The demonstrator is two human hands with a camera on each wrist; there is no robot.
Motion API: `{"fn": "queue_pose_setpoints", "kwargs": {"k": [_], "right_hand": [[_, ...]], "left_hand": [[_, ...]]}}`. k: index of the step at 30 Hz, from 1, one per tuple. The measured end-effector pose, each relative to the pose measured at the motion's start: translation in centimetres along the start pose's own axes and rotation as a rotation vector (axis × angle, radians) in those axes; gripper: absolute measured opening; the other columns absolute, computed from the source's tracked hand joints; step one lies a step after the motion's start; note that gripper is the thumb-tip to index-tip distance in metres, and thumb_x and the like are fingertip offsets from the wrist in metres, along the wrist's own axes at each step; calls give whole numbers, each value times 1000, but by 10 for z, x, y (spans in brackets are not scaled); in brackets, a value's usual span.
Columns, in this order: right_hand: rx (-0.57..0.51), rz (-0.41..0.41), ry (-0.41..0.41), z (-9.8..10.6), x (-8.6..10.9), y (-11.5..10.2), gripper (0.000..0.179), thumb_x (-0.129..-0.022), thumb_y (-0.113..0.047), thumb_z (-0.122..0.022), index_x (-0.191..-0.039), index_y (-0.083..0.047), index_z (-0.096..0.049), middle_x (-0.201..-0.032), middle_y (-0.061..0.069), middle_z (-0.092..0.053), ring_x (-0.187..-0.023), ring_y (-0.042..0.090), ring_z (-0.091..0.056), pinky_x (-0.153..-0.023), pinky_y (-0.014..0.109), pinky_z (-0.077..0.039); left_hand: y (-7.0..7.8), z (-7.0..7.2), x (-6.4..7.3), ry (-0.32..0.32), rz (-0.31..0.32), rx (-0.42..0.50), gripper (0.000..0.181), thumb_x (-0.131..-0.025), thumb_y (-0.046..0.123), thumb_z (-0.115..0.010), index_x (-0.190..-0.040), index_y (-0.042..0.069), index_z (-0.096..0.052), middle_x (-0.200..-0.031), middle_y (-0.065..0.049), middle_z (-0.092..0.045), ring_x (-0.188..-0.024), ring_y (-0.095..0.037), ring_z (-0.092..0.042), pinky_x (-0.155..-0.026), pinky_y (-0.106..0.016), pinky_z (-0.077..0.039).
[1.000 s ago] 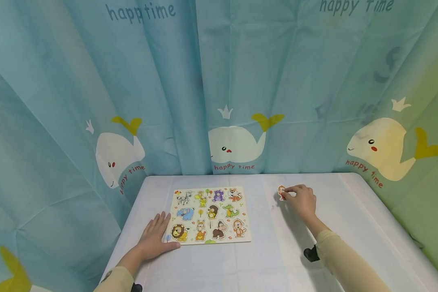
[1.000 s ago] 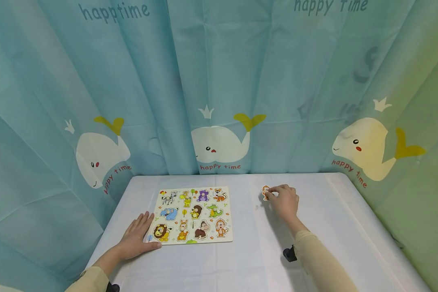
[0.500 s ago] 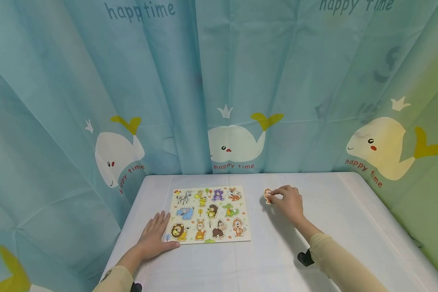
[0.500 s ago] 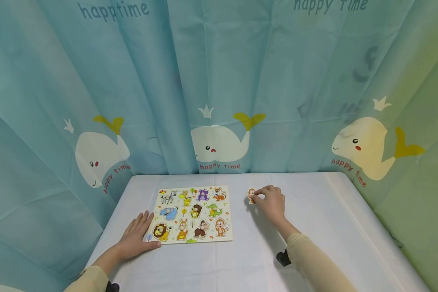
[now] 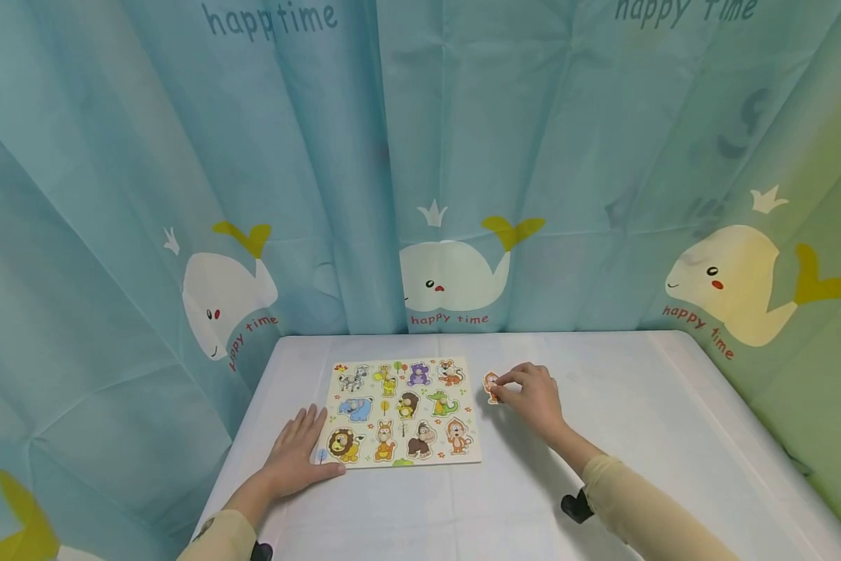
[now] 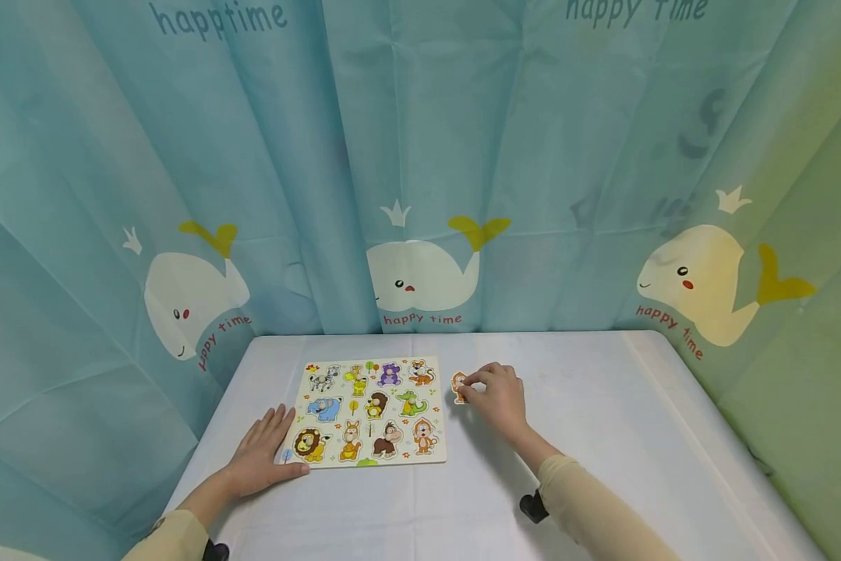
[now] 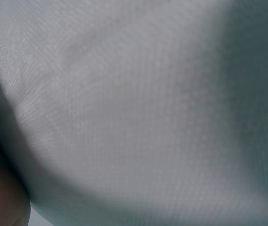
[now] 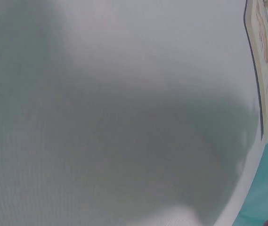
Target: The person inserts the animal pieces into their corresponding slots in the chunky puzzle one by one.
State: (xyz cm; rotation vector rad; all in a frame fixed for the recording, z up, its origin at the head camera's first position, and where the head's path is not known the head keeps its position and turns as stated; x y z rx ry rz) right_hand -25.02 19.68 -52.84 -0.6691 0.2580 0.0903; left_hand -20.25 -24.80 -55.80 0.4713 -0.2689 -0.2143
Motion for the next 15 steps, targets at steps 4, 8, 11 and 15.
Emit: {"fn": "queue_pose_setpoints", "kwargs": {"k": [4,8,11,15], "right_hand": [[0,17,-10,-5,2,-5,13,-84,-29,-85,-86,-17,-81,-100,3,-67,-105,31,-54,-87,52,-42],[9,41,-21,-9,5,-10,11,-83,-29,-85,-84,-19,-80,-100,1,-67,-103,29,-54,-87,51,-43],[17,49,-33,-12,7,-13,9,-83,-27,-86,-82,-21,-80,-99,1,-67,-102,28,-55,-87,50,-43],[24,49,-47,-16,11,-19,10,-82,-27,-87,-80,-21,-79,-99,1,-66,-102,28,-54,-87,50,-43]], "left_hand": [[0,0,0,1,0,-2,121,-80,66,-75,-162,0,-17,-169,-24,-8,-155,-45,0,-124,-59,0],[-1,-1,-1,2,-2,1,121,-79,67,-75,-162,1,-18,-169,-24,-8,-154,-45,0,-124,-60,0],[-2,-2,-1,2,-3,2,122,-79,67,-75,-163,1,-17,-169,-24,-7,-155,-45,0,-124,-59,0],[-4,-3,-3,3,-1,-3,122,-79,68,-74,-163,2,-16,-169,-23,-6,-155,-44,1,-124,-59,1]]}}
Point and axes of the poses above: each hand's wrist, its own x-axis away from the middle knuckle, its own z-axis out of the back of the hand, y = z × x, the point moved 1 cm from there along -x, towards the middle knuckle
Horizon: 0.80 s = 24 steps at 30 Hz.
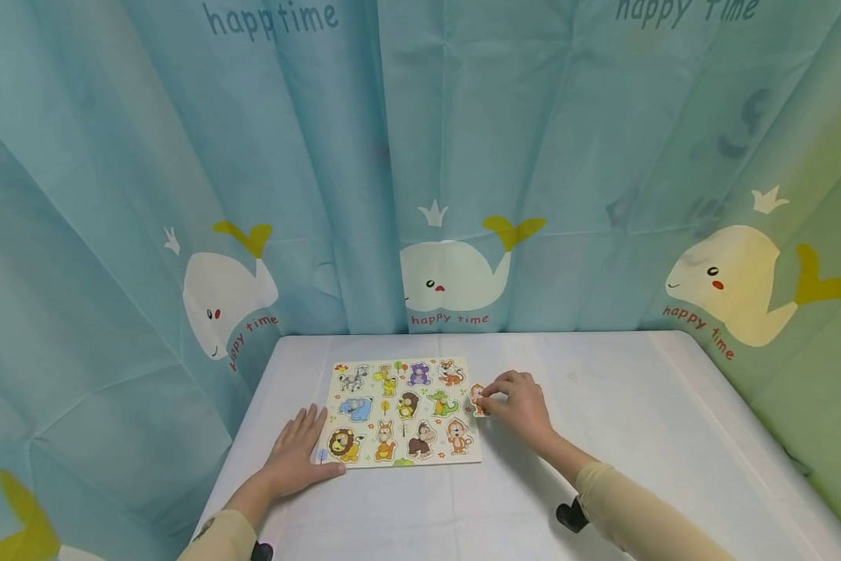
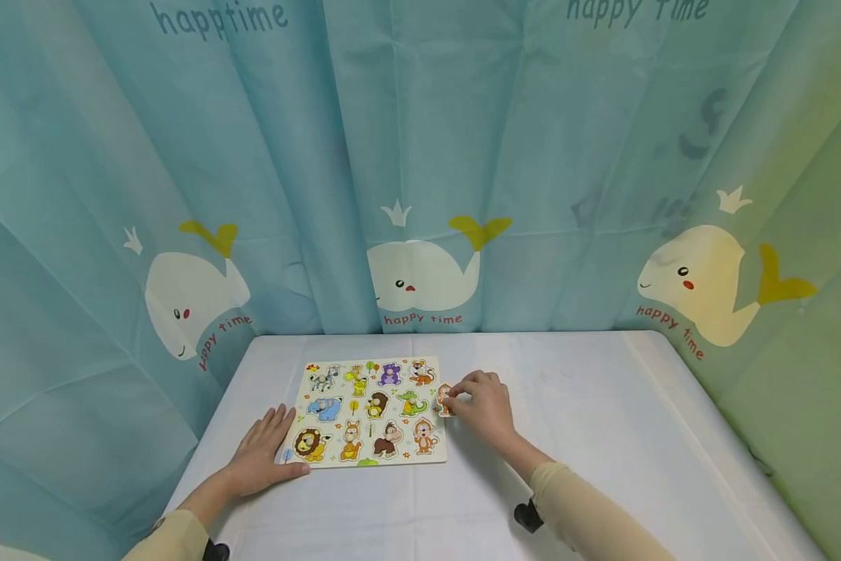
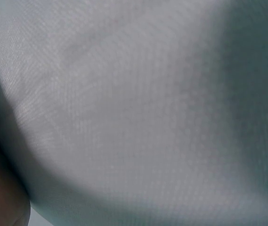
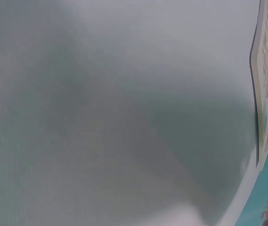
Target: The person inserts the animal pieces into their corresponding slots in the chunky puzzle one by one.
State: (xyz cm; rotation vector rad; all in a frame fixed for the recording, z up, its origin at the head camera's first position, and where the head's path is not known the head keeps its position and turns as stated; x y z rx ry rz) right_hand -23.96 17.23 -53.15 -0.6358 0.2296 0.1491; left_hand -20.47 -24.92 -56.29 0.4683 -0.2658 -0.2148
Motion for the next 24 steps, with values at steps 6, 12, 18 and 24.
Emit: {"fn": "queue_pose_setpoints", "kwargs": {"k": [6,12,18,24], "right_hand": [[3,11,-17,-5,5,-8,12,-81,-27,-88,-77,-22,-78,-96,-2,-65,-101,26,-55,-87,49,-44],[14,72,-33,-12,12,-10,12,-80,-27,-89,-76,-23,-78,-94,-4,-64,-98,25,-55,-83,46,-44],[33,116,-36,-17,17,-11,13,-80,-27,-88,-76,-24,-77,-93,-5,-64,-98,25,-56,-84,47,-45],[43,121,-62,-21,21,-14,13,-80,-28,-89,-75,-27,-76,-94,-7,-64,-97,22,-55,-85,47,-45]], "left_hand": [[1,0,1,0,2,0,122,-79,68,-74,-163,2,-17,-169,-23,-7,-155,-44,0,-124,-59,0],[3,2,2,-3,1,0,121,-79,68,-74,-163,1,-17,-169,-24,-8,-155,-45,0,-124,-59,0],[1,1,1,9,-9,20,121,-79,67,-75,-162,0,-18,-168,-25,-8,-154,-46,0,-124,-60,0],[-3,-4,0,42,-34,29,122,-78,70,-74,-162,0,-20,-168,-26,-10,-154,-45,-1,-124,-59,0]]}}
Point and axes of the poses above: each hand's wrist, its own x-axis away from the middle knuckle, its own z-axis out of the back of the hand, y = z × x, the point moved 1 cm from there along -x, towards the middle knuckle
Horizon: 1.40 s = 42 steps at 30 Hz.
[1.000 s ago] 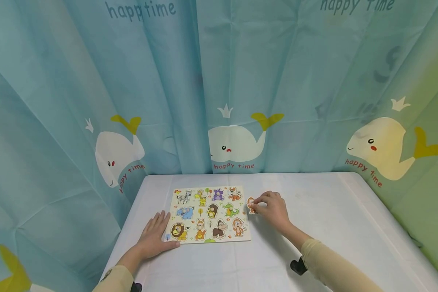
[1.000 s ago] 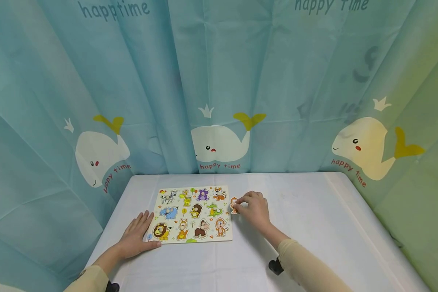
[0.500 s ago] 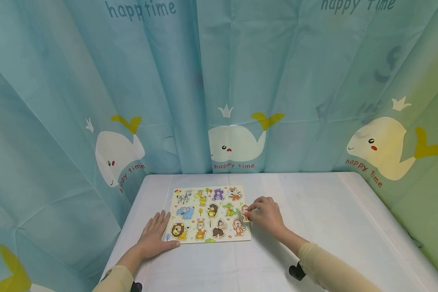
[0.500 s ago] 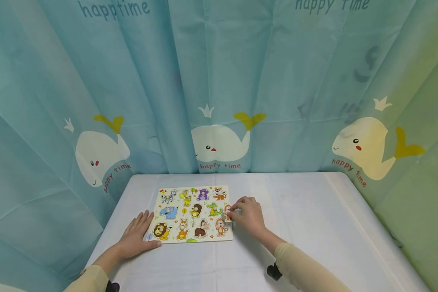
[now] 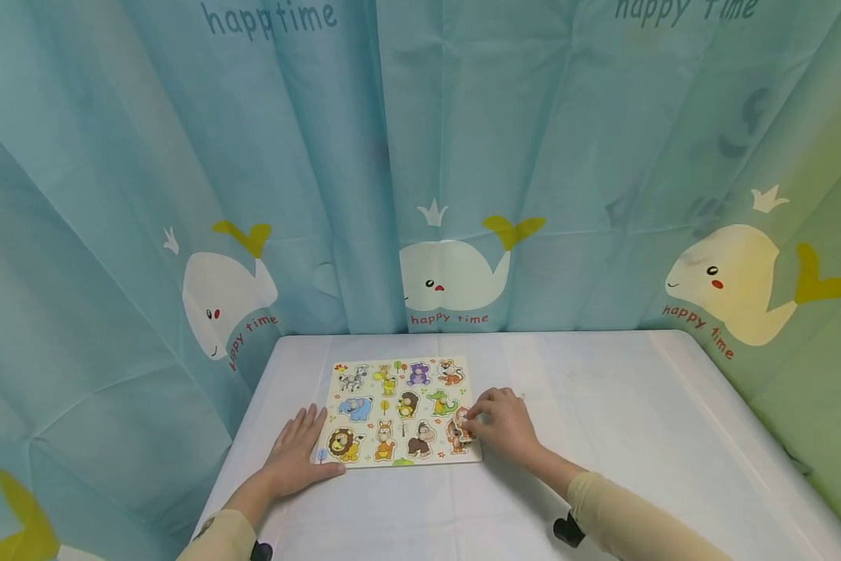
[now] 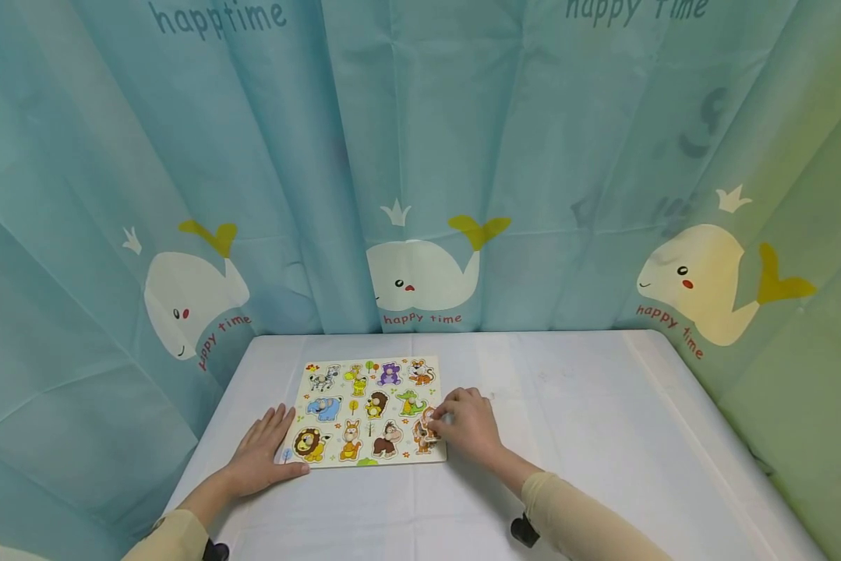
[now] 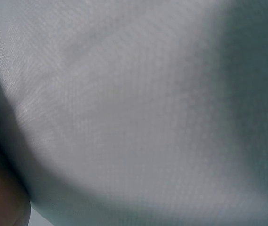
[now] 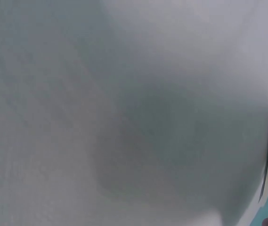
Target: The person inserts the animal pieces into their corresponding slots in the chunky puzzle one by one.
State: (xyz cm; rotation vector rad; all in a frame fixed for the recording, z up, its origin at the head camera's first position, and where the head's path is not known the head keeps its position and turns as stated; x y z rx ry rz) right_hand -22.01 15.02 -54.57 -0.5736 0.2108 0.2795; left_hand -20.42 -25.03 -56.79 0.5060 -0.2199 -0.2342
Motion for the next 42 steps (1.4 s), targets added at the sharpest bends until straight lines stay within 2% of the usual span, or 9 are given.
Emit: {"fn": "queue_pose_setpoints", "kwargs": {"k": [5,13,32,42], "right_hand": [[-6,-2,-28,-3,2,-3,14,-80,-30,-88,-74,-28,-76,-94,-8,-64,-97,19,-54,-85,45,-45],[17,9,-48,-11,4,-4,15,-80,-34,-88,-73,-32,-74,-93,-12,-62,-95,15,-52,-84,40,-44],[8,65,-3,-17,12,-9,13,-79,-32,-89,-76,-28,-77,-95,-11,-63,-97,17,-53,-83,39,-44],[5,48,4,-20,13,-7,14,-78,-31,-90,-74,-30,-76,-94,-12,-61,-97,15,-52,-84,39,-44]], "left_hand": [[2,3,1,-13,5,9,121,-78,67,-75,-161,-2,-20,-167,-27,-9,-154,-47,-1,-124,-61,0],[12,13,3,-81,50,-9,121,-80,65,-75,-162,-1,-16,-168,-26,-6,-154,-47,1,-124,-60,1],[11,11,3,-74,53,-13,121,-79,64,-77,-162,-1,-17,-168,-26,-6,-154,-46,2,-124,-60,1],[10,9,1,-76,50,-7,122,-79,65,-76,-162,-1,-16,-168,-25,-5,-154,-45,2,-124,-59,1]]}}
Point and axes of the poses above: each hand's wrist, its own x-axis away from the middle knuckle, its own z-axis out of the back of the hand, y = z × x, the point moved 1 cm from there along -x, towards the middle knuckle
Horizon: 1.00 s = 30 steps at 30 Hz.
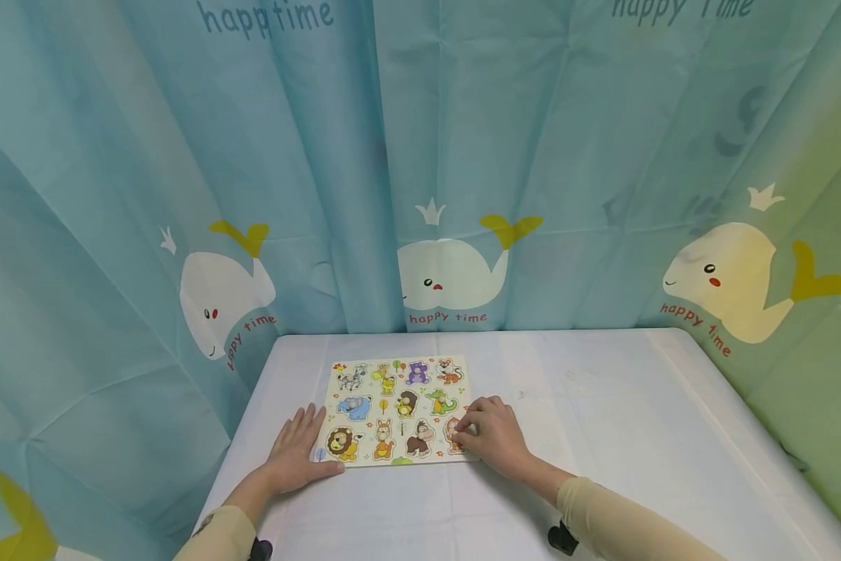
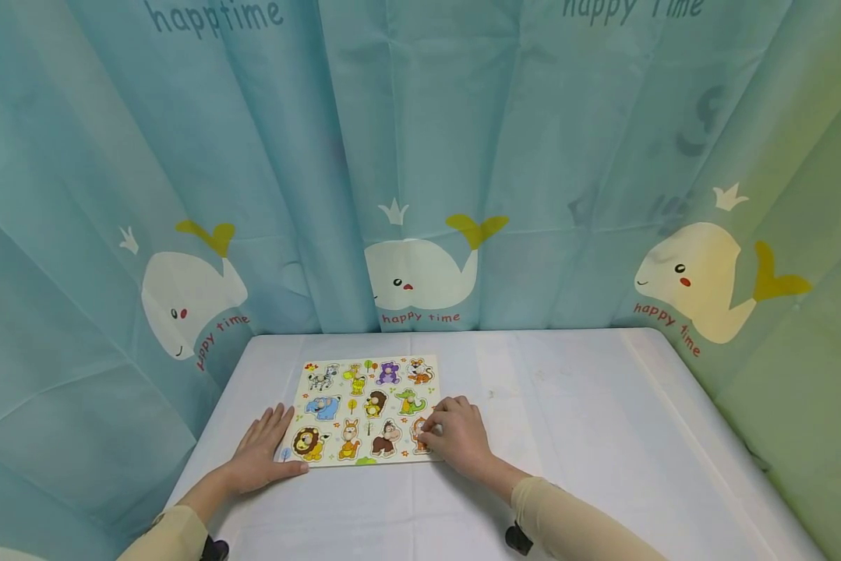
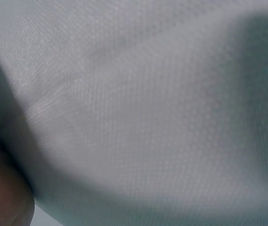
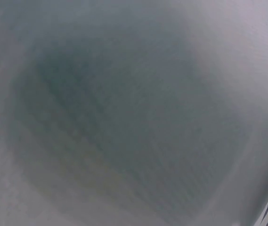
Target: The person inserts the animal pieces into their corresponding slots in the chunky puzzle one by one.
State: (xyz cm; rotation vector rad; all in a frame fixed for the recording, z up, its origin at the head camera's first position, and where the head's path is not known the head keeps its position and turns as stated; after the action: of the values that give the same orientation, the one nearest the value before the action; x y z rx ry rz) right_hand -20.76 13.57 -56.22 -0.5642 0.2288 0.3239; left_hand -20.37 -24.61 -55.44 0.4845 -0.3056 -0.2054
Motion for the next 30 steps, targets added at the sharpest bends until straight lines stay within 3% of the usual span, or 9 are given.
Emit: {"fn": "queue_pose_setpoints", "kwargs": {"k": [21,30], "right_hand": [[13,-13,2,0,1,-1,17,-77,-31,-91,-73,-30,-74,-93,-12,-62,-98,17,-53,-85,41,-45],[-10,-16,-48,7,2,-2,8,-83,-31,-86,-81,-28,-79,-98,-9,-63,-102,19,-51,-88,44,-44]], "left_hand": [[2,0,0,-12,4,2,121,-80,64,-76,-162,-1,-16,-168,-25,-4,-154,-45,3,-124,-59,1],[-1,0,0,13,-5,24,123,-79,65,-77,-162,-1,-14,-168,-26,-5,-154,-46,3,-124,-60,1]]}}
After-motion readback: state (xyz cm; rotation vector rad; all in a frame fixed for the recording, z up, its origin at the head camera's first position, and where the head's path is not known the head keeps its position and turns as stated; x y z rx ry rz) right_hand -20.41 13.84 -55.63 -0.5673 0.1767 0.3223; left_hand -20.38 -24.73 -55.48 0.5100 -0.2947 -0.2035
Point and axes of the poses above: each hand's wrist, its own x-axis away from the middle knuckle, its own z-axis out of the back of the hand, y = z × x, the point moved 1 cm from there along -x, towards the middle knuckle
